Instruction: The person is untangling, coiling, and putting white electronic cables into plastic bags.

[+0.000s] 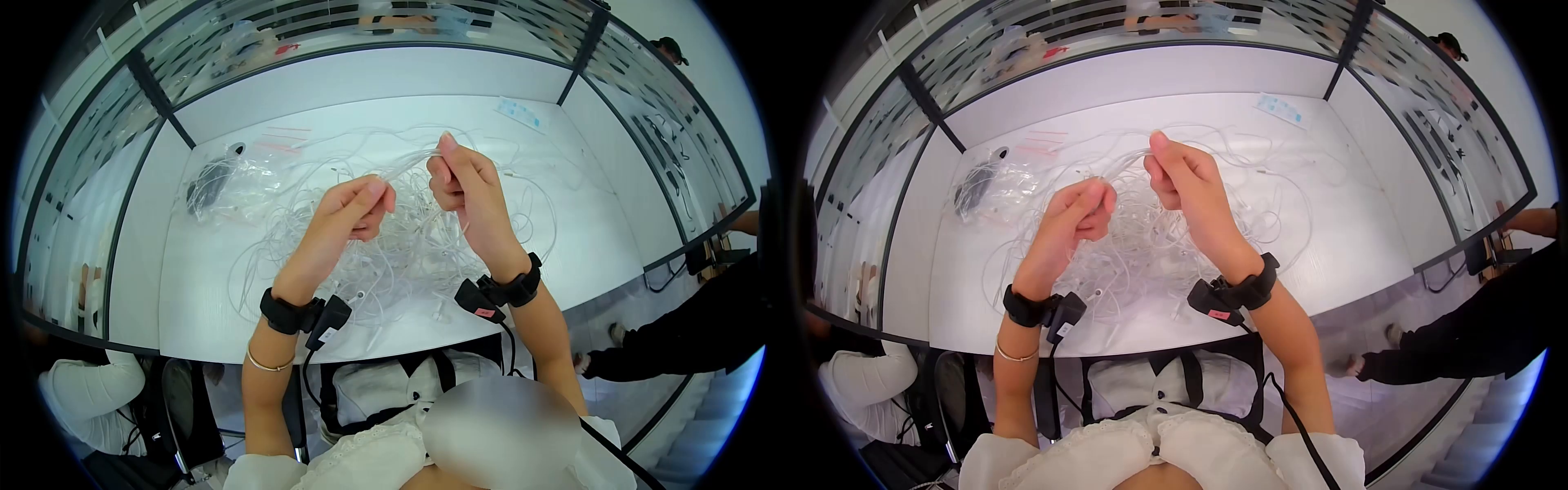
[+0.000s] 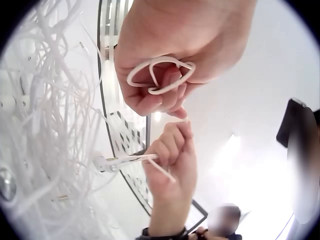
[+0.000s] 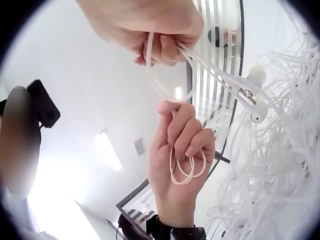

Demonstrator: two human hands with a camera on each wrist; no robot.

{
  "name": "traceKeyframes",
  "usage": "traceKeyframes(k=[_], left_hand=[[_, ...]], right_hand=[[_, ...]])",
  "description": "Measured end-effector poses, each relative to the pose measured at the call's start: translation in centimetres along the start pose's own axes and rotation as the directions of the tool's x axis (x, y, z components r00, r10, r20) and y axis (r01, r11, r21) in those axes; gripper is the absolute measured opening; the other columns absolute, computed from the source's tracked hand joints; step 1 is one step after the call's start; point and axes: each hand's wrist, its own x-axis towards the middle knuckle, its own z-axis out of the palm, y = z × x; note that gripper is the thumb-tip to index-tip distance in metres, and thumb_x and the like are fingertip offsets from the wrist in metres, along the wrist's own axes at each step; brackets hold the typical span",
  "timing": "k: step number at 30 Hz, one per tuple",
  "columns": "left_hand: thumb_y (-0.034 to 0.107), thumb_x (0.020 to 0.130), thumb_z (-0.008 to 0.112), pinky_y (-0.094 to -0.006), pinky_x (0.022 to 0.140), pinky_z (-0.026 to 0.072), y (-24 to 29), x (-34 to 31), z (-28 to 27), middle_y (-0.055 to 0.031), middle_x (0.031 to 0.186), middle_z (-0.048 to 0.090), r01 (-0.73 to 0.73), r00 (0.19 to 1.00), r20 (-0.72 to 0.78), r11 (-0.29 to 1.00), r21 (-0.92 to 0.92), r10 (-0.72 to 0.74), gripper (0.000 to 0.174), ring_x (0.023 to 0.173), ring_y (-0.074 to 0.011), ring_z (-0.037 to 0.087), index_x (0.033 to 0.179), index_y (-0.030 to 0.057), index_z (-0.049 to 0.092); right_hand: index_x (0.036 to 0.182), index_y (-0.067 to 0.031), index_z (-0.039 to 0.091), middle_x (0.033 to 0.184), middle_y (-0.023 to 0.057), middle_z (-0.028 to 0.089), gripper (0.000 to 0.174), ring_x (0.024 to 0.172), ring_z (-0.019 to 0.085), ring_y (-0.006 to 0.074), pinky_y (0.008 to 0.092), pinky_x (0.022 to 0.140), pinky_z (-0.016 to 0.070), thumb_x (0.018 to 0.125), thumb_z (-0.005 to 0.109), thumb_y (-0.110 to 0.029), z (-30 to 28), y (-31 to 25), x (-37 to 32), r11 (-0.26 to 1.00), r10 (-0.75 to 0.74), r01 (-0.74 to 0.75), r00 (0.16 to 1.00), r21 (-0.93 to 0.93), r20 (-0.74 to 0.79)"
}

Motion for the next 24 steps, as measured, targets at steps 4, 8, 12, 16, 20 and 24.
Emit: traceKeyframes(k=[4, 8, 12, 16, 20, 24], left_hand=[[0.030, 0.101, 0.041, -0.0212, 0.047, 0.0190, -0.3, 0.0, 0.3, 0.0066, 0.061, 0.030, -0.081, 0.994, -0.077, 0.996, -0.026, 0.078, 0.033, 0.052, -0.0034, 0.025, 0.075, 0.0088, 0.043], [0.029, 0.102, 0.039, -0.0207, 0.055, 0.0277, -1.7, 1.0, 0.3, 0.0036, 0.066, 0.039, -0.287, 0.933, -0.232, 0.958, -0.023, 0.274, 0.034, 0.060, -0.0053, 0.033, 0.075, 0.0081, 0.042], [0.029, 0.102, 0.037, -0.0219, 0.064, 0.0332, -2.4, 0.8, 0.7, 0.0032, 0.072, 0.045, -0.187, 0.948, -0.274, 0.980, -0.068, 0.162, 0.034, 0.068, -0.0056, 0.039, 0.079, 0.0074, 0.048], [0.024, 0.100, 0.038, -0.0231, 0.067, 0.0376, -3.9, 0.6, 0.7, 0.0025, 0.082, 0.051, -0.064, 0.963, -0.268, 0.991, -0.114, 0.031, 0.028, 0.074, -0.0058, 0.045, 0.098, 0.0045, 0.057], [0.027, 0.100, 0.040, -0.0230, 0.061, 0.0360, -2.6, 0.6, 2.3, 0.0039, 0.073, 0.048, -0.067, 0.956, -0.293, 0.983, -0.173, 0.013, 0.028, 0.069, -0.0057, 0.045, 0.094, 0.0051, 0.055], [0.029, 0.101, 0.038, -0.0217, 0.052, 0.0327, -3.4, 0.5, 1.7, 0.0018, 0.060, 0.043, -0.066, 0.990, -0.135, 0.986, -0.155, 0.045, 0.031, 0.056, -0.0068, 0.043, 0.080, 0.0076, 0.047]], right_hand=[[0.066, -0.0104, 0.039, 0.061, -0.0061, 0.030, 0.043, 0.050, 0.021, 0.0042, 0.0234, 0.046, 0.0158, 0.101, 0.041, -0.035, 0.1, 0.1, 0.1, 0.999, 0.031, -0.031, 0.999, 0.014, 0.005], [0.075, -0.0057, 0.053, 0.069, -0.0019, 0.040, 0.034, 0.065, 0.039, 0.0111, 0.0243, 0.062, 0.0345, 0.098, 0.045, -0.029, 0.8, 1.6, 0.2, 0.984, -0.091, 0.125, 0.964, -0.124, 0.248], [0.076, -0.0074, 0.061, 0.082, 0.0045, 0.048, 0.017, 0.082, 0.044, 0.0208, 0.0316, 0.074, 0.0359, 0.089, 0.057, -0.018, 1.7, 2.0, 0.0, 0.738, -0.323, 0.467, 0.878, -0.488, 0.353], [0.072, -0.0061, 0.062, 0.081, 0.0043, 0.048, 0.020, 0.080, 0.045, 0.0216, 0.0327, 0.072, 0.0359, 0.086, 0.062, -0.021, 2.0, 1.8, 0.0, 0.624, -0.369, 0.513, 0.859, -0.589, 0.356], [0.081, -0.0052, 0.067, 0.088, 0.0025, 0.045, 0.013, 0.082, 0.043, 0.0166, 0.0296, 0.074, 0.0352, 0.084, 0.065, -0.018, 1.6, 2.2, 0.0, 0.745, -0.346, 0.415, 0.910, -0.522, 0.229], [0.092, -0.0121, 0.073, 0.086, 0.0003, 0.046, 0.017, 0.079, 0.042, 0.0165, 0.0313, 0.074, 0.0319, 0.081, 0.067, -0.024, 1.4, 2.0, 0.0, 0.689, -0.403, 0.403, 0.904, -0.603, 0.144]])
